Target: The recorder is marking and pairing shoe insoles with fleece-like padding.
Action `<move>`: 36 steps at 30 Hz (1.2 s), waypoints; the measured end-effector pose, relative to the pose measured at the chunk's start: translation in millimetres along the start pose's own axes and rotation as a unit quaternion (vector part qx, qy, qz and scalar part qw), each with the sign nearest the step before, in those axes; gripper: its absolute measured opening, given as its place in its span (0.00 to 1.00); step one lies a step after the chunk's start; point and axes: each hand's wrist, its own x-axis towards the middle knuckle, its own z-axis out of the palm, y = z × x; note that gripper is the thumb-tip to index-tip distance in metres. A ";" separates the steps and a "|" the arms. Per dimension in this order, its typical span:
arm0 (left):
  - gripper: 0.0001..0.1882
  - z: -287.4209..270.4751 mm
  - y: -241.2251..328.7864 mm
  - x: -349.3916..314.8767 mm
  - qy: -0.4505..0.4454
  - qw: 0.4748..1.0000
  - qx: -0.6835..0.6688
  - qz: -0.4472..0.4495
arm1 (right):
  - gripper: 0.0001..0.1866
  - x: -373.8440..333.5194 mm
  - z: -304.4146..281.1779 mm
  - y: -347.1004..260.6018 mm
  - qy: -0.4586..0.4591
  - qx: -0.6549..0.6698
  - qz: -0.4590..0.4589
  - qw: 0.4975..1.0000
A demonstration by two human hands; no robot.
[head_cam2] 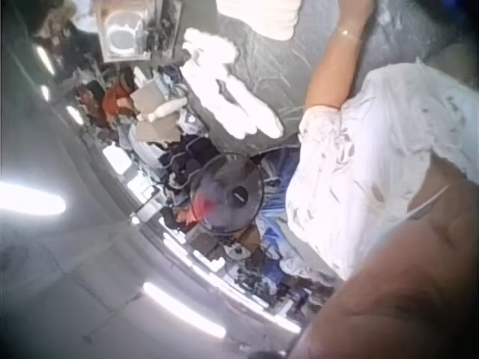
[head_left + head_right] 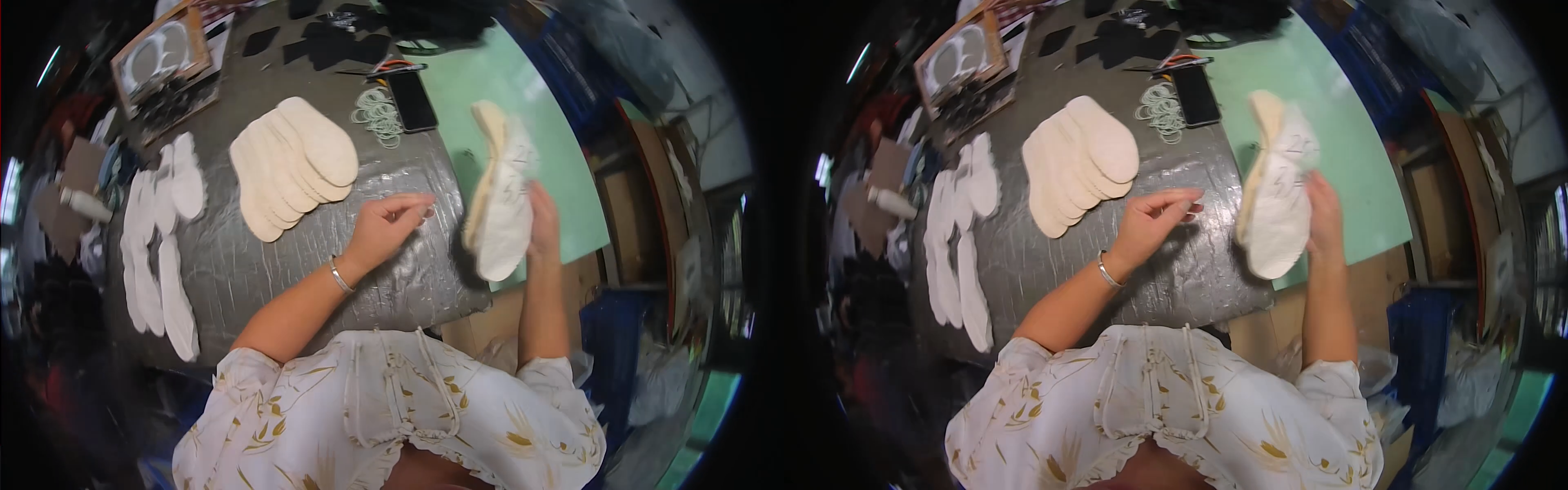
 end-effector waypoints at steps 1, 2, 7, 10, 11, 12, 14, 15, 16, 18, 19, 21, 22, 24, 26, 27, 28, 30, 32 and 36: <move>0.10 -4.3 -1.1 -7.5 0.009 0.998 0.057 0.007 | 0.20 17.1 -24.0 -13.7 0.003 -0.011 -0.009 1.000; 0.09 -12.9 -1.9 -19.7 0.020 0.994 0.104 0.035 | 0.20 34.1 -33.8 -27.2 0.028 -0.001 -0.011 1.000; 0.08 -73.4 -15.8 -78.0 0.171 0.961 0.213 0.029 | 0.23 116.6 -48.4 -63.2 0.123 -0.249 0.021 0.960; 0.11 -118.1 -27.8 -109.4 0.265 0.931 0.248 0.046 | 0.20 149.5 -83.5 -39.5 0.211 -0.491 -0.117 0.837; 0.13 -134.0 -34.6 -124.1 0.352 0.911 0.209 0.043 | 0.19 153.6 -74.6 -25.9 0.187 -0.533 -0.215 0.797; 0.15 -145.0 -44.3 -137.8 0.435 0.883 0.169 0.041 | 0.19 154.5 -66.8 -13.4 0.170 -0.533 -0.213 0.801; 0.16 -164.1 -45.4 -163.2 0.489 0.859 0.152 -0.004 | 0.15 122.5 17.8 29.8 0.023 -0.518 -0.177 0.837; 0.18 -172.9 -42.7 -172.6 0.515 0.848 0.120 -0.039 | 0.13 98.5 48.2 44.1 -0.025 -0.535 -0.189 0.823; 0.17 -176.6 -35.8 -177.9 0.520 0.846 0.094 -0.065 | 0.12 72.7 70.2 57.5 -0.071 -0.551 -0.203 0.806; 0.17 -191.3 -35.4 -197.6 0.524 0.831 0.183 0.021 | 0.08 33.2 99.8 88.1 -0.125 -0.525 -0.174 0.823; 0.17 -199.5 -24.6 -211.4 0.539 0.821 0.187 0.016 | 0.08 18.1 105.9 99.4 -0.135 -0.536 -0.144 0.821; 0.19 -215.4 4.4 -240.5 0.550 0.716 0.429 -0.040 | 0.07 2.1 106.5 117.9 -0.155 -0.545 -0.110 0.817; 0.20 -230.3 9.2 -262.6 0.577 0.684 0.444 -0.041 | 0.07 -2.4 104.7 125.0 -0.149 -0.525 -0.098 0.832; 0.21 -261.1 17.6 -312.1 0.580 0.581 0.568 -0.057 | 0.07 -5.7 101.2 132.4 -0.144 -0.506 -0.083 0.846; 0.23 -280.2 26.1 -351.5 0.596 0.521 0.591 -0.154 | 0.07 -4.3 97.1 136.6 -0.125 -0.466 -0.034 0.875; 0.22 -283.8 33.7 -362.6 0.598 0.526 0.570 -0.200 | 0.08 -2.5 92.6 141.5 -0.129 -0.441 -0.049 0.887; 0.22 -287.1 40.1 -370.3 0.599 0.530 0.548 -0.246 | 0.08 -2.7 90.3 142.9 -0.132 -0.442 -0.046 0.886; 0.22 -293.8 39.4 -387.2 0.595 0.572 0.492 -0.277 | 0.08 -6.2 95.5 143.1 -0.126 -0.465 -0.080 0.873; 0.22 -288.7 35.9 -390.0 0.577 0.620 0.435 -0.306 | 0.08 -10.9 99.1 141.8 -0.104 -0.491 -0.083 0.861; 0.19 -233.2 16.1 -349.5 0.629 0.747 -0.005 -0.218 | 0.08 -20.2 116.1 132.9 -0.101 -0.510 -0.088 0.850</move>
